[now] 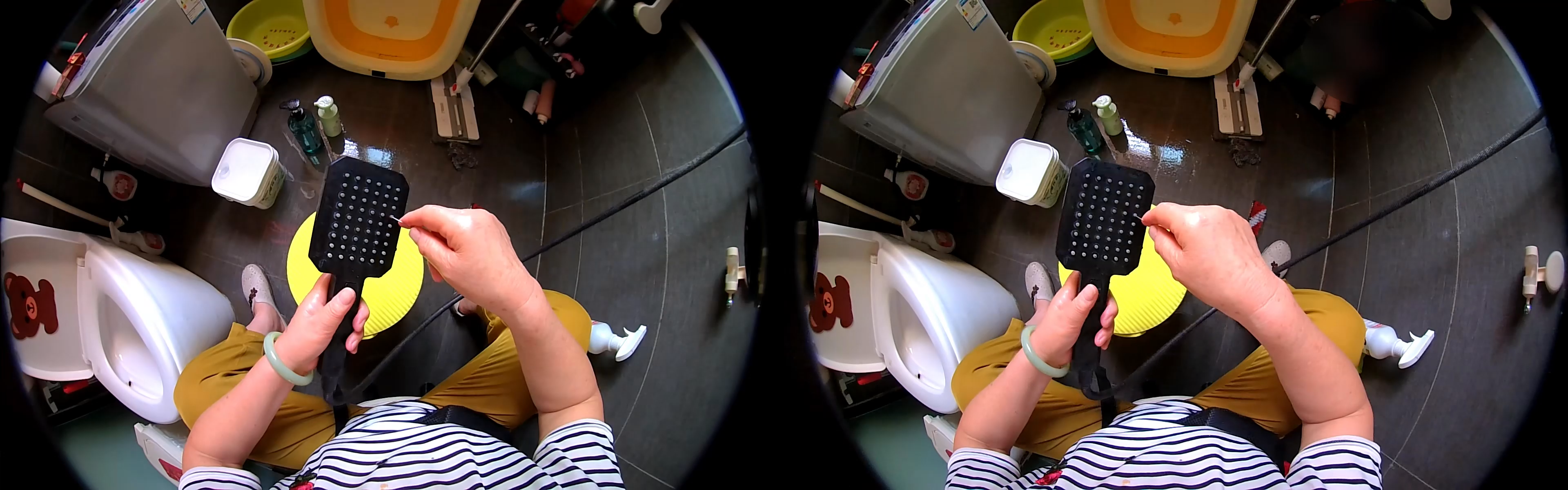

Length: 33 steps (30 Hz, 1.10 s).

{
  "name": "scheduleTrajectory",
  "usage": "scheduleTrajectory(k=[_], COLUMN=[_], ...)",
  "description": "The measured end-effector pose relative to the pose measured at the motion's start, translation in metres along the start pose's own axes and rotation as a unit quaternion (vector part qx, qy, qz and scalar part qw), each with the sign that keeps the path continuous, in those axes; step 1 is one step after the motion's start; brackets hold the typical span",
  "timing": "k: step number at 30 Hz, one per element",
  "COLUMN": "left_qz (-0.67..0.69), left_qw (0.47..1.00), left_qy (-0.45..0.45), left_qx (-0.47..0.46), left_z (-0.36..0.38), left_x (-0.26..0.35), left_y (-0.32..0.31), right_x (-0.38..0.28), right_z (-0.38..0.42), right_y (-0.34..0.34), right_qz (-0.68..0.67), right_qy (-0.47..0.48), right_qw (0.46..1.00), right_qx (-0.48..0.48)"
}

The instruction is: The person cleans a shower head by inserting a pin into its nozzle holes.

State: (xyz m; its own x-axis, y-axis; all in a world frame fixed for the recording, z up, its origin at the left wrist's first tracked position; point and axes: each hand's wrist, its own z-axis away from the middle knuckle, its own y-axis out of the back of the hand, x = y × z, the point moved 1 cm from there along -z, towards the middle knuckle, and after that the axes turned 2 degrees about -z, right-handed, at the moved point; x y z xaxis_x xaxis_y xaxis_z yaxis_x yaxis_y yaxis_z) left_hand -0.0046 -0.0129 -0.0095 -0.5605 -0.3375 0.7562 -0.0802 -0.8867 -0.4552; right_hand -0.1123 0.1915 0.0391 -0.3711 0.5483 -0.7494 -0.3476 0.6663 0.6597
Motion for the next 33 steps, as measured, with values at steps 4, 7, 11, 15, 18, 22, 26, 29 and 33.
scheduleTrajectory(k=[4,7,11,15,18,22,26,29,33], left_qz=[-0.057,-0.080,-0.068,-0.080,-0.083,-0.041,-0.013,-0.011,-0.006], left_qw=[0.998,0.996,0.996,0.996,0.995,0.999,1.000,1.000,1.000], left_qy=[-0.024,-0.047,-0.052,-0.044,-0.048,-0.027,-0.008,-0.009,-0.011], left_qx=[0.014,0.013,0.022,0.011,0.012,0.012,0.014,0.008,0.004], left_z=[-0.0016,-0.0015,-0.0016,-0.0016,-0.0017,-0.0006,0.0003,0.0005,0.0005], left_x=[-0.0072,-0.0101,-0.0096,-0.0088,-0.0104,-0.0037,-0.0014,-0.0014,-0.0011], left_y=[0.0023,0.0008,0.0000,-0.0005,-0.0003,-0.0037,-0.0030,-0.0030,-0.0034], right_x=[-0.0035,-0.0045,-0.0049,-0.0069,-0.0065,-0.0063,-0.0068,-0.0065,-0.0062], right_z=[0.0004,-0.0002,-0.0006,-0.0005,-0.0007,-0.0003,0.0003,-0.0002,-0.0003], right_y=[0.0033,0.0046,0.0045,0.0055,0.0061,0.0052,0.0053,0.0051,0.0045], right_qz=[0.017,0.025,0.018,0.031,0.036,0.030,0.012,0.015,0.019], right_qy=[-0.032,-0.045,-0.052,-0.056,-0.063,-0.051,-0.042,-0.037,-0.028], right_qw=[0.999,0.999,0.998,0.998,0.997,0.998,0.999,0.999,0.999], right_qx=[-0.007,-0.012,-0.020,-0.028,-0.032,-0.022,-0.011,-0.010,-0.004])
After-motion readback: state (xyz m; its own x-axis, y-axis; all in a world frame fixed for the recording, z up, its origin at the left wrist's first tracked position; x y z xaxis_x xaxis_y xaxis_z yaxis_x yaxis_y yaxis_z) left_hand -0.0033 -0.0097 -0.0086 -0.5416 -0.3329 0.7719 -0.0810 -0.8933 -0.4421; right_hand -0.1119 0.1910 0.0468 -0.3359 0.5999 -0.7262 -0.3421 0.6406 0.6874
